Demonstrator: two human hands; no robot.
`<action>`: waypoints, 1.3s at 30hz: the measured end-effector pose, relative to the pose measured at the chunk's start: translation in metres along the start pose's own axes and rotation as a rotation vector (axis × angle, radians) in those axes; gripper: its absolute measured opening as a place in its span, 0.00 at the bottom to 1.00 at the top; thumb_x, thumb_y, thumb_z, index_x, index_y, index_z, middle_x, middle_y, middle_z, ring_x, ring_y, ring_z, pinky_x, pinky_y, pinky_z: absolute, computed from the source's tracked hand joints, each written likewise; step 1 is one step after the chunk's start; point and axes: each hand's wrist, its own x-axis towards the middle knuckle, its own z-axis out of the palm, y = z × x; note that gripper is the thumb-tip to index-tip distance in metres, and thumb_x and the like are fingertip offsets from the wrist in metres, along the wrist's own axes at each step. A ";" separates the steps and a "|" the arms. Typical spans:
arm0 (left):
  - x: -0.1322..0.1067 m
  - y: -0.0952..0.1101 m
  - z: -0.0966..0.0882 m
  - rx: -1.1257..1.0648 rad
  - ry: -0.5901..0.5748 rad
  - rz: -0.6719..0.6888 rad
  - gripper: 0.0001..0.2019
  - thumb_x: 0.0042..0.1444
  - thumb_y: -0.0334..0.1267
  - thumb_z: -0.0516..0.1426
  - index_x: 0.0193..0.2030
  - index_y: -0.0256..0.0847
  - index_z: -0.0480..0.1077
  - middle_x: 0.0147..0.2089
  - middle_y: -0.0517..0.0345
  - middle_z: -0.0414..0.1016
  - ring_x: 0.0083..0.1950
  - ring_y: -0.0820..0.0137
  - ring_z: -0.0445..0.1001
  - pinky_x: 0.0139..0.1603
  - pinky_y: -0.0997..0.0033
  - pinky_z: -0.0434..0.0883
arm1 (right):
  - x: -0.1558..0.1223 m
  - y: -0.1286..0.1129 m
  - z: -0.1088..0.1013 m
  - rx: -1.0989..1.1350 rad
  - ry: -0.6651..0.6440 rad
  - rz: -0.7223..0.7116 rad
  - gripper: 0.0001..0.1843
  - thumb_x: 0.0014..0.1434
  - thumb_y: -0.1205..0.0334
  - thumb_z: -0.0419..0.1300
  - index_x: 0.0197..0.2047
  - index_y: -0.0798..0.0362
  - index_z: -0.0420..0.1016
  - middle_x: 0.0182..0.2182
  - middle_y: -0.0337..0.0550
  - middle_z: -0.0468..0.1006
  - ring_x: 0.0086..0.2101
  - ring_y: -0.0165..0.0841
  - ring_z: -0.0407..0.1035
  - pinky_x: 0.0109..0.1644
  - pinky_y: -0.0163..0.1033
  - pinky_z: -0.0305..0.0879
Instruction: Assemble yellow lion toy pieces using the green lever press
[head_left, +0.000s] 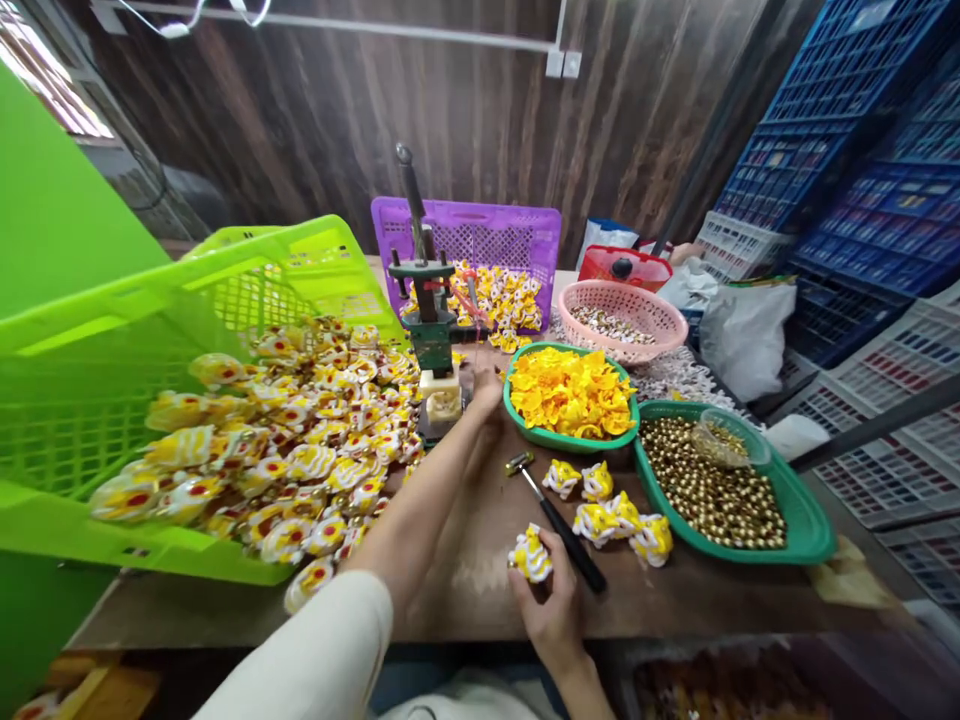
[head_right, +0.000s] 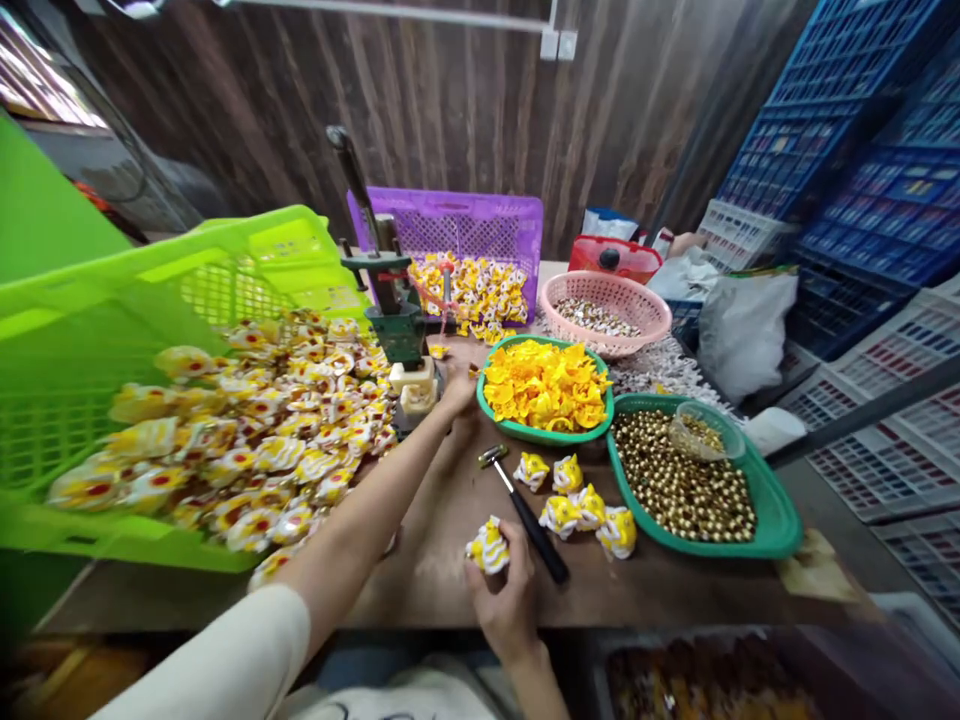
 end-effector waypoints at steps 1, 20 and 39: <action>-0.010 -0.006 -0.003 0.008 -0.010 -0.005 0.12 0.57 0.28 0.56 0.48 0.33 0.72 0.51 0.38 0.72 0.61 0.51 0.64 0.62 0.54 0.63 | 0.003 -0.002 -0.002 0.016 -0.024 0.008 0.26 0.57 0.56 0.64 0.57 0.54 0.67 0.46 0.51 0.78 0.45 0.42 0.76 0.51 0.46 0.75; -0.196 -0.031 -0.090 -0.882 -0.437 -0.050 0.22 0.58 0.47 0.61 0.57 0.41 0.75 0.49 0.49 0.76 0.42 0.67 0.72 0.41 0.72 0.69 | 0.061 -0.094 0.009 0.475 -0.154 0.123 0.27 0.55 0.53 0.67 0.54 0.52 0.67 0.51 0.51 0.77 0.48 0.41 0.75 0.51 0.45 0.74; -0.214 -0.028 -0.063 -1.221 -0.208 -0.344 0.19 0.56 0.46 0.52 0.46 0.35 0.76 0.41 0.49 0.81 0.40 0.64 0.78 0.39 0.70 0.73 | 0.050 -0.119 0.017 -0.081 -0.228 -0.140 0.28 0.58 0.63 0.64 0.61 0.49 0.67 0.51 0.51 0.70 0.53 0.41 0.70 0.58 0.48 0.71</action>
